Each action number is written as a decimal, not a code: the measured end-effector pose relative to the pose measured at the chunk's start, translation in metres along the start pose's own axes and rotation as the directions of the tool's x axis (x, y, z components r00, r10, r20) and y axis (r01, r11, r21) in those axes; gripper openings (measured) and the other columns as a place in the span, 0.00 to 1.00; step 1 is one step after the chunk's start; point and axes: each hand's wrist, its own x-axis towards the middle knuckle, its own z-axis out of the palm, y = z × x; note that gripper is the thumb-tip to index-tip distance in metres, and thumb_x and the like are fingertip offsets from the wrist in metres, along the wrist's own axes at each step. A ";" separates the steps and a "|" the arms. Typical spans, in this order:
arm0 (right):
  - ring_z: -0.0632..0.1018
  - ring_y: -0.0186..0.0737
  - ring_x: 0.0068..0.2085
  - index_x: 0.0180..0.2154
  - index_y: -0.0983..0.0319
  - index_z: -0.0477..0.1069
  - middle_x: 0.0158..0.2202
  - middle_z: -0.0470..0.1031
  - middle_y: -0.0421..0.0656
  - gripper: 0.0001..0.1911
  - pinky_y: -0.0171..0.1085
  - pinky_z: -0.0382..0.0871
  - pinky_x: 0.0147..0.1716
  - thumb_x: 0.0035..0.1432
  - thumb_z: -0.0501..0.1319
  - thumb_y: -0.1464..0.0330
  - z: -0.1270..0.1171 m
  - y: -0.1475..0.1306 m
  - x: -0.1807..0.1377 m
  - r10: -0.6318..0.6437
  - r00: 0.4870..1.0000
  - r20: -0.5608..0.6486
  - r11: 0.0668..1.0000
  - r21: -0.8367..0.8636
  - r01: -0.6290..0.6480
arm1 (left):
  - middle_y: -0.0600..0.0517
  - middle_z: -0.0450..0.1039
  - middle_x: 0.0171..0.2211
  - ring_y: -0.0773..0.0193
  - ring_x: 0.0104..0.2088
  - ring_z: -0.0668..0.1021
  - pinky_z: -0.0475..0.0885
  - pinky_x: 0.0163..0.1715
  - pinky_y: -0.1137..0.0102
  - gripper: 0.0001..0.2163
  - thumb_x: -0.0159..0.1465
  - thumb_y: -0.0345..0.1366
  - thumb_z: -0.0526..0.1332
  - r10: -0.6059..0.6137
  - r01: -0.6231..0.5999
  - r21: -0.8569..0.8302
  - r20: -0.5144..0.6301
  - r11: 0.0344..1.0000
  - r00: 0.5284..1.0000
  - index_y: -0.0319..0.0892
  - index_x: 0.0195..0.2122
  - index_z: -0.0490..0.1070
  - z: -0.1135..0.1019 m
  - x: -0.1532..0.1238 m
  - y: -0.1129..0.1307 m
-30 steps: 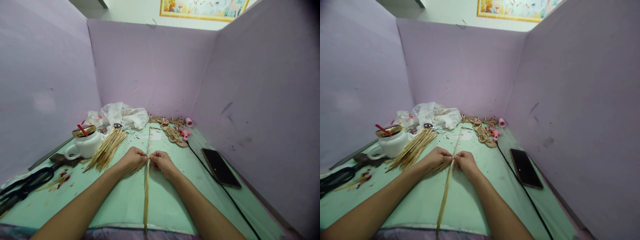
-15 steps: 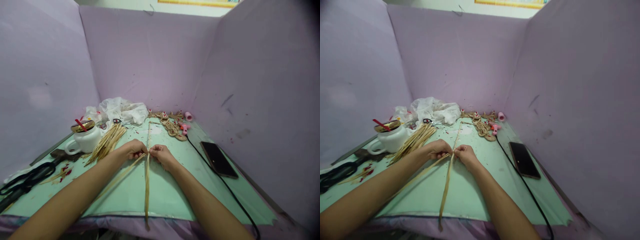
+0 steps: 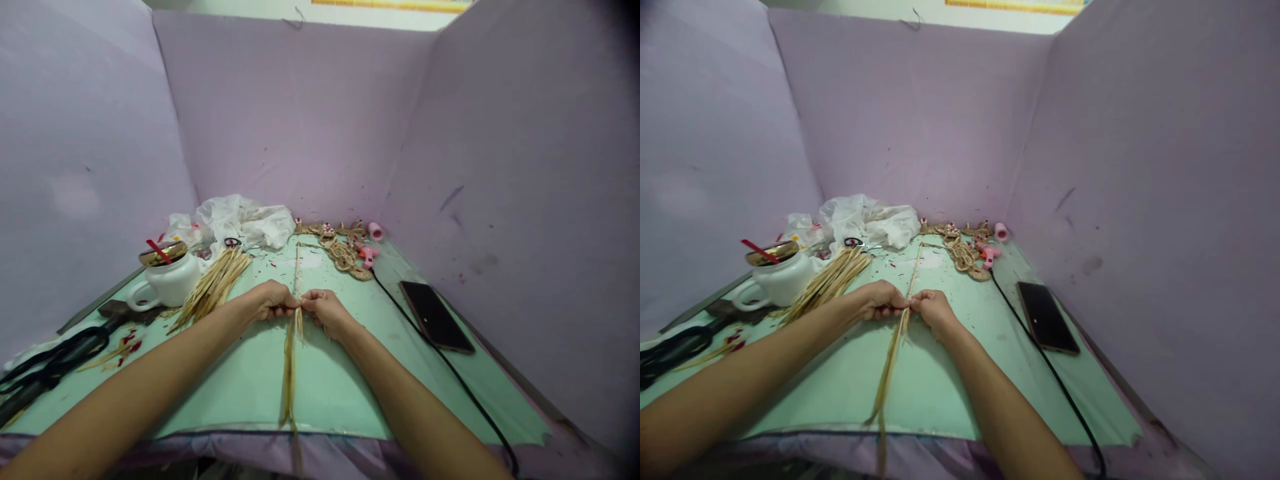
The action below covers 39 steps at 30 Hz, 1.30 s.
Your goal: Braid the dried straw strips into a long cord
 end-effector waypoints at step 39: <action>0.53 0.24 0.12 0.17 0.66 0.65 0.08 0.57 0.33 0.05 0.30 0.40 0.13 0.40 0.58 0.71 -0.018 -0.007 -0.003 0.016 0.970 0.243 0.999 -0.035 -0.008 | 0.61 0.52 0.09 0.78 0.08 0.51 0.42 0.09 0.77 0.06 0.45 0.35 0.58 0.355 -0.359 -0.210 -0.054 0.910 0.933 0.38 0.17 0.64 0.016 -0.006 -0.022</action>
